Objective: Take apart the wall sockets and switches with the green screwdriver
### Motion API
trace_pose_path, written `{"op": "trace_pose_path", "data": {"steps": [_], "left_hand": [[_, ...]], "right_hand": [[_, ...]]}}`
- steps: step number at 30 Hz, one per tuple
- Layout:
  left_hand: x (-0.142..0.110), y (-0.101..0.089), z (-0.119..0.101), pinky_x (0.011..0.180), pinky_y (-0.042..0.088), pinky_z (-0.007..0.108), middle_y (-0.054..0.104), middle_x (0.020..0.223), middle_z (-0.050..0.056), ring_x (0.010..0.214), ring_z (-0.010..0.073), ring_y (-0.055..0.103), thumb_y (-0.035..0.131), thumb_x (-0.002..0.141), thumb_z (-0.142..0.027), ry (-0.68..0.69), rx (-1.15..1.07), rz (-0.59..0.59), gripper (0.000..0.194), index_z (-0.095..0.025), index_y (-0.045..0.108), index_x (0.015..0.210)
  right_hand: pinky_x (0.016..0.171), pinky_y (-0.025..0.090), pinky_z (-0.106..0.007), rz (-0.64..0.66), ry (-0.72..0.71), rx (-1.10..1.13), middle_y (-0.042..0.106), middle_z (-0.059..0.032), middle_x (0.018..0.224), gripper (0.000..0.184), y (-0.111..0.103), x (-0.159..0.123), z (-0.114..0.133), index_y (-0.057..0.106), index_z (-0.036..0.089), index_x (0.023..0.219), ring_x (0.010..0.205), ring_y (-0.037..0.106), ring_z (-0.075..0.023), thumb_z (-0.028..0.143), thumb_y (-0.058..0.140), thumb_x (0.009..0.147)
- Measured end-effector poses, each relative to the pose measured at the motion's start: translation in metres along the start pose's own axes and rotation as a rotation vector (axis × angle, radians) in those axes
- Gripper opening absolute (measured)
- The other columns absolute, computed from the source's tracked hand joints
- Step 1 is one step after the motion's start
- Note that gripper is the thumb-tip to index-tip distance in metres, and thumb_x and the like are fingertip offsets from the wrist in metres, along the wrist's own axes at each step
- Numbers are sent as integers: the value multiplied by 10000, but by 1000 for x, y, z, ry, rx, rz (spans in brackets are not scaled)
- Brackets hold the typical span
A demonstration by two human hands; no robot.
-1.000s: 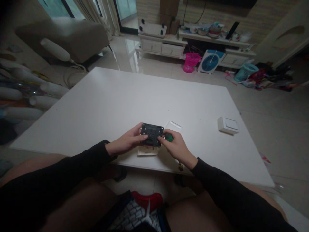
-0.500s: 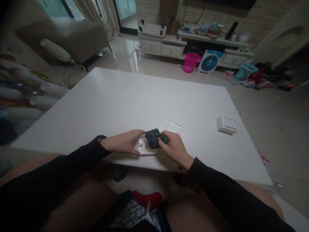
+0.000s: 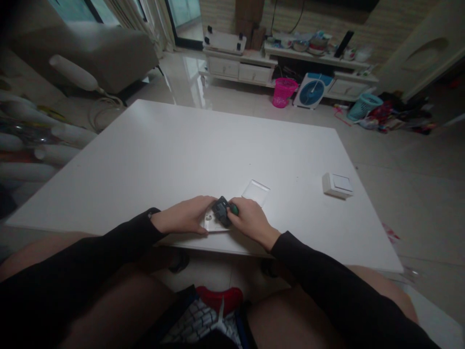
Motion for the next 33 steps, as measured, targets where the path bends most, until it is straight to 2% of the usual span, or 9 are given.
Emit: {"op": "trace_pose_path", "data": {"steps": [4,6,9,13,17,21,25,33], "left_hand": [[1,-1,-6,971,486,446,685,1252,150,1154,373,635,912,606,-351,-35,317,107,753,-198,592,1270],[2,-1,-10,1003,482,453,664,1312,163,1207,378,619,907,616,-339,-59,357,140,800,-184,558,1319],[2,-2,-13,975,495,450,677,1269,157,1175,372,634,891,640,-328,-89,395,180,743,-174,574,1293],[2,-2,-14,947,505,454,686,1262,147,1158,371,647,885,654,-332,-88,405,174,720,-193,584,1293],[1,-2,-14,949,510,461,694,1289,150,1175,378,656,885,670,-327,-89,400,168,696,-212,595,1292],[0,-3,-15,954,514,461,702,1284,147,1179,377,661,898,666,-328,-69,401,162,712,-211,594,1299],[0,-3,-11,944,516,465,706,1276,144,1168,380,665,914,651,-365,-58,419,147,734,-222,599,1298],[-3,2,-14,880,530,455,719,1211,140,1110,377,679,871,688,-452,-54,429,97,685,-216,611,1277]], "right_hand": [[732,411,-310,-6,26,-2,779,-98,911,166,2,4,-3,736,179,981,816,679,-232,241,587,943],[736,425,-314,-8,38,0,791,-98,925,180,4,5,-4,744,184,1010,820,693,-235,248,587,951],[766,459,-324,-9,44,19,804,-97,961,192,4,5,-3,750,191,1040,854,717,-239,267,589,968],[826,495,-359,-69,26,20,805,-103,1013,217,-13,8,-6,745,194,1082,915,730,-253,323,607,974],[867,506,-370,-153,48,-83,785,-98,1057,214,-50,17,-34,733,196,1076,956,714,-254,331,651,932],[856,490,-380,-62,203,-370,729,-150,1185,313,-71,23,-80,717,169,1160,1029,680,-284,372,633,937],[780,457,-351,-4,267,-419,715,-156,1142,228,-65,24,-107,733,170,1060,954,669,-263,308,604,932],[652,364,-316,54,355,-436,732,-150,979,139,-54,27,-119,715,164,905,790,638,-220,254,613,877]]}}
Point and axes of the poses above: each hand's wrist, its own x-axis towards the middle knuckle, its own y-axis out of the palm, z = x × y, the point moved 2 cm from there along x, towards the middle knuckle
